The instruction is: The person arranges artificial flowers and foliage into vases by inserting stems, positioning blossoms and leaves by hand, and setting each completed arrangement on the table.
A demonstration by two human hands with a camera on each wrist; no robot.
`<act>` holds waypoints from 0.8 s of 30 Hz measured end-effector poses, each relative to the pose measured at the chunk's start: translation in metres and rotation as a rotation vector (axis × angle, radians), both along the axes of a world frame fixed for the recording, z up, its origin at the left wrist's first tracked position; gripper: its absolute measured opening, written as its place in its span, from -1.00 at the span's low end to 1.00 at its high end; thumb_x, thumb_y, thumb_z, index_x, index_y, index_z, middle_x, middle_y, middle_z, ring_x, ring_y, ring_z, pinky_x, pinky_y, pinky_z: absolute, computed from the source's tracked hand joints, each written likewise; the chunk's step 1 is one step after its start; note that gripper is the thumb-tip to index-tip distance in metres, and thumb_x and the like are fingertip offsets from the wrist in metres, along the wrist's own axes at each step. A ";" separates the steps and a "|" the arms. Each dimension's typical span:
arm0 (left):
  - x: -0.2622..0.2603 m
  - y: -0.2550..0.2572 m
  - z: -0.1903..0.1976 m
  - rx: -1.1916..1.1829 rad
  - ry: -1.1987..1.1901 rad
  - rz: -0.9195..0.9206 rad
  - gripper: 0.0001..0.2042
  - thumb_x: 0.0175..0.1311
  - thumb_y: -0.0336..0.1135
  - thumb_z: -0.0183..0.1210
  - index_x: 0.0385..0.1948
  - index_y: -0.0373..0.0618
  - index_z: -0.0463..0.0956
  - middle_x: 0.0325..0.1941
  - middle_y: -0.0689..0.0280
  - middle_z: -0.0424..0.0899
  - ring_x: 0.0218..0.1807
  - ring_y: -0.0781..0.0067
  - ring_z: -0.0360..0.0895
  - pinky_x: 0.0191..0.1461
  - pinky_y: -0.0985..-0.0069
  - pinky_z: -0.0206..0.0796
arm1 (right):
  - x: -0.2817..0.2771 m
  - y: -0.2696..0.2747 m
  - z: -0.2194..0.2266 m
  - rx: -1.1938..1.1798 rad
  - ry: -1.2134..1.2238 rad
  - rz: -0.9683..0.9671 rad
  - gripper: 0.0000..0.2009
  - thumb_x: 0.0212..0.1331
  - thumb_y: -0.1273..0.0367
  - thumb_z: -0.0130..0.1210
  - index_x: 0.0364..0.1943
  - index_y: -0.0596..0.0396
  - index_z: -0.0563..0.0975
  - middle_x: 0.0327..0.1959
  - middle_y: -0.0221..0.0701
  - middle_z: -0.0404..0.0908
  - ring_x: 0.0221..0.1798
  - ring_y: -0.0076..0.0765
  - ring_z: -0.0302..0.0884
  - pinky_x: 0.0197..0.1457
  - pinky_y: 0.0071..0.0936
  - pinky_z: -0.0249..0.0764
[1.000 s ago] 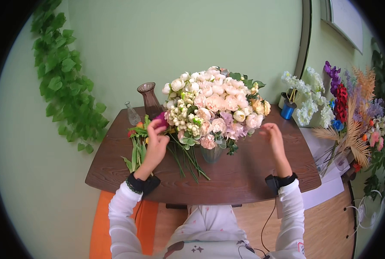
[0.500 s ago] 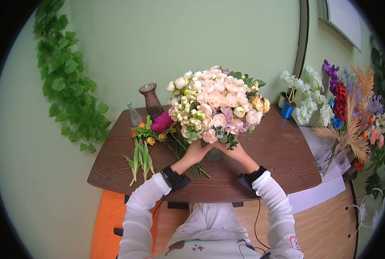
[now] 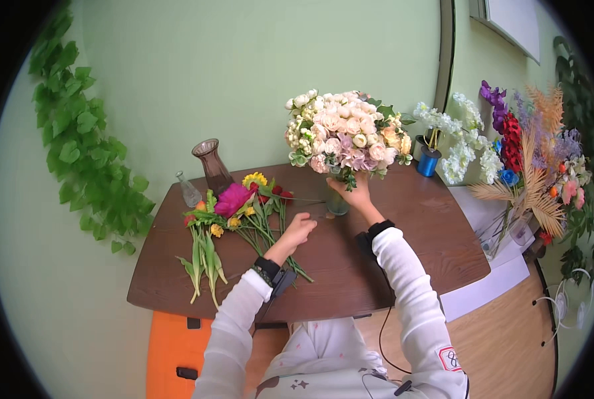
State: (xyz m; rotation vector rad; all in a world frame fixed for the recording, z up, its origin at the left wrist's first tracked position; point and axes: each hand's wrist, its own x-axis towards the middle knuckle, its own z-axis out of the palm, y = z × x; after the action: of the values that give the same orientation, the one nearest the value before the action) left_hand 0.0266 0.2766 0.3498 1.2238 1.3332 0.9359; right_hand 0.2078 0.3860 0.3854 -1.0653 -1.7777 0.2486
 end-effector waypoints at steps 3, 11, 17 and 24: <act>-0.006 0.002 -0.015 -0.091 -0.147 0.007 -0.51 0.15 -0.21 0.06 0.11 -0.09 0.16 0.01 0.28 0.36 0.06 0.43 0.32 0.03 0.38 0.21 | 0.007 0.018 0.006 -0.159 -0.051 -0.018 -0.33 -0.24 0.05 0.24 -0.03 0.18 0.37 -0.05 -0.07 0.43 -0.03 0.09 0.39 0.02 -0.16 0.33; -0.028 0.006 -0.034 -0.178 -0.471 -0.027 -0.72 0.27 -0.31 -0.07 0.00 -0.10 0.27 0.03 0.24 0.37 0.08 0.37 0.34 0.07 0.34 0.27 | 0.004 0.057 0.002 -0.126 -0.063 -0.292 -0.15 -0.28 -0.08 0.22 0.08 0.23 0.22 0.00 -0.05 0.39 0.04 0.07 0.35 0.05 -0.13 0.35; -0.037 0.003 -0.037 -0.176 -0.617 -0.091 -0.73 0.28 -0.32 -0.06 -0.03 -0.16 0.31 0.08 0.20 0.36 0.17 0.31 0.28 0.16 0.28 0.18 | 0.006 0.059 -0.002 -0.099 -0.076 -0.393 -0.05 -0.29 -0.12 0.20 0.13 0.27 0.12 -0.01 -0.01 0.38 0.05 0.07 0.34 0.04 -0.13 0.36; -0.038 0.002 -0.041 -0.158 -0.660 -0.119 -0.72 0.27 -0.31 -0.05 -0.02 -0.18 0.30 0.10 0.18 0.35 0.21 0.28 0.24 0.20 0.25 0.13 | 0.044 0.053 0.015 -0.246 0.044 -0.307 -0.14 -0.21 -0.08 0.16 0.15 0.22 0.17 0.17 0.02 0.14 0.22 0.10 0.08 0.26 -0.21 0.06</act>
State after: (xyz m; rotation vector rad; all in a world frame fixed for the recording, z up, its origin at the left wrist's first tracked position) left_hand -0.0118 0.2791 0.3089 0.7617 0.7801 1.0106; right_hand 0.2518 0.4387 0.4008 -1.4793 -1.5448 0.3035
